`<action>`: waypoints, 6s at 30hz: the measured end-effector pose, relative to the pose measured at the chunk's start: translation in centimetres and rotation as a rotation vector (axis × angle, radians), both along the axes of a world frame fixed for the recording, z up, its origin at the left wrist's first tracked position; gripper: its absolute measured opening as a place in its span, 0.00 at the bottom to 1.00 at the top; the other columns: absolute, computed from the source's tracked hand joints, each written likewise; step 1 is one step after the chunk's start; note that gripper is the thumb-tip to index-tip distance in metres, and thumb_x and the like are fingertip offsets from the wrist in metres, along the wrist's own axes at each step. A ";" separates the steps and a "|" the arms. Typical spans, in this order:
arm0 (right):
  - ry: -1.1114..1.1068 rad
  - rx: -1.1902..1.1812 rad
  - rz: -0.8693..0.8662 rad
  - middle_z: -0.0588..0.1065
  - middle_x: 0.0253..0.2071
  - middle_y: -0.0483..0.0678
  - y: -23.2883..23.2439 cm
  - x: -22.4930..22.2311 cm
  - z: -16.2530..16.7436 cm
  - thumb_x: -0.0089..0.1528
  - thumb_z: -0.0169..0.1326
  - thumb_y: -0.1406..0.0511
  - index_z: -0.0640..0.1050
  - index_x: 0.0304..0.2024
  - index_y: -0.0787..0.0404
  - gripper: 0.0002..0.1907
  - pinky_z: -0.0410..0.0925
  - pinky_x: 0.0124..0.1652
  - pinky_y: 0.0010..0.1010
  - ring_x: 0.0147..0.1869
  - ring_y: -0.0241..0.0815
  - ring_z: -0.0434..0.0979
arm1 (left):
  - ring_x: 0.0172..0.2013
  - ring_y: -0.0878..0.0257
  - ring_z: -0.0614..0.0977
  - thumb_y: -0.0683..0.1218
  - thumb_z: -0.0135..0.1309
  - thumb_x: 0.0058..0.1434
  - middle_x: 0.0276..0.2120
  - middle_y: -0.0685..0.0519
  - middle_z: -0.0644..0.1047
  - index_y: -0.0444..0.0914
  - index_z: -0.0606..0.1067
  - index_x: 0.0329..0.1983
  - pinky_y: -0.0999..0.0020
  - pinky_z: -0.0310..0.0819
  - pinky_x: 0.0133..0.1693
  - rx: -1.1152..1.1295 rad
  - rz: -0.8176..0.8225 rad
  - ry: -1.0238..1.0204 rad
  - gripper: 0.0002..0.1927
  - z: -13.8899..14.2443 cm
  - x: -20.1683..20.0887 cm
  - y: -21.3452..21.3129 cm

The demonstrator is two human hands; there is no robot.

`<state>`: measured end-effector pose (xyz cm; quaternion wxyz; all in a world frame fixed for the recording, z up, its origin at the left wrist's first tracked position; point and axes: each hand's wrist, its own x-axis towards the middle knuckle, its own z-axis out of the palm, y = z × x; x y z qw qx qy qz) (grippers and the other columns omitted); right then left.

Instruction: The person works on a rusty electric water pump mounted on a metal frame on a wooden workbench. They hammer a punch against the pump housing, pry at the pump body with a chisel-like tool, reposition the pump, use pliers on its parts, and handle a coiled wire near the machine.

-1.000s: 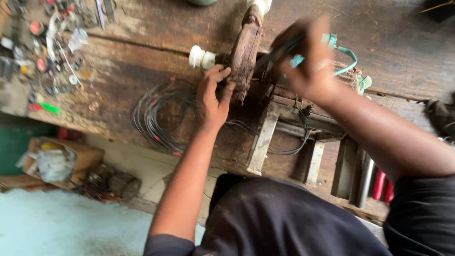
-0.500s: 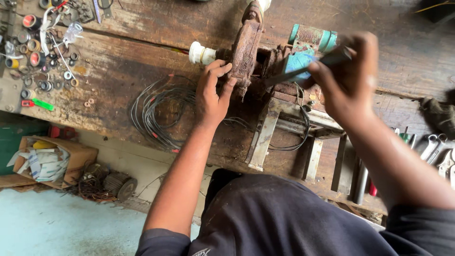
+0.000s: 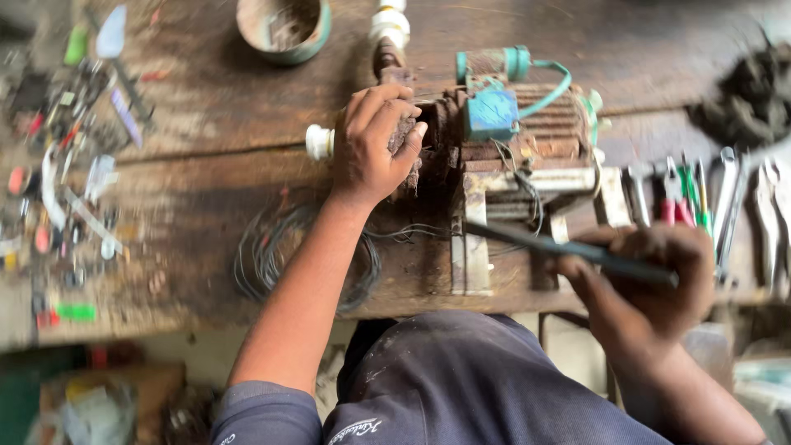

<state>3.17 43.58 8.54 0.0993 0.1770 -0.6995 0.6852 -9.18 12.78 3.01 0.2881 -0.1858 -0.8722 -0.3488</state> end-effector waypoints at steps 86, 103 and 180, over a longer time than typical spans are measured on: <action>0.285 0.138 -0.703 0.77 0.45 0.63 -21.2 0.9 -17.9 0.65 0.53 0.74 0.70 0.53 0.67 0.14 0.76 0.46 0.37 0.46 0.53 0.82 | 0.66 0.45 0.73 0.46 0.44 0.68 0.57 0.48 0.77 0.37 0.75 0.51 0.50 0.56 0.71 0.065 -0.354 -0.028 0.14 -5.2 -1.7 -2.5; 0.299 0.187 -0.657 0.77 0.44 0.61 -21.2 1.8 -17.6 0.62 0.54 0.72 0.72 0.51 0.67 0.14 0.74 0.43 0.37 0.44 0.53 0.82 | 0.68 0.43 0.70 0.46 0.44 0.68 0.57 0.48 0.78 0.38 0.75 0.50 0.50 0.55 0.71 0.034 -0.318 -0.059 0.13 -5.5 -1.6 -2.7; 0.056 0.053 -0.488 0.73 0.49 0.57 -21.2 3.6 -21.8 0.66 0.56 0.73 0.74 0.56 0.65 0.15 0.72 0.45 0.33 0.48 0.47 0.78 | 0.67 0.43 0.70 0.48 0.43 0.68 0.56 0.45 0.77 0.36 0.73 0.49 0.48 0.58 0.70 0.020 -0.321 -0.103 0.14 -6.1 -1.6 -2.4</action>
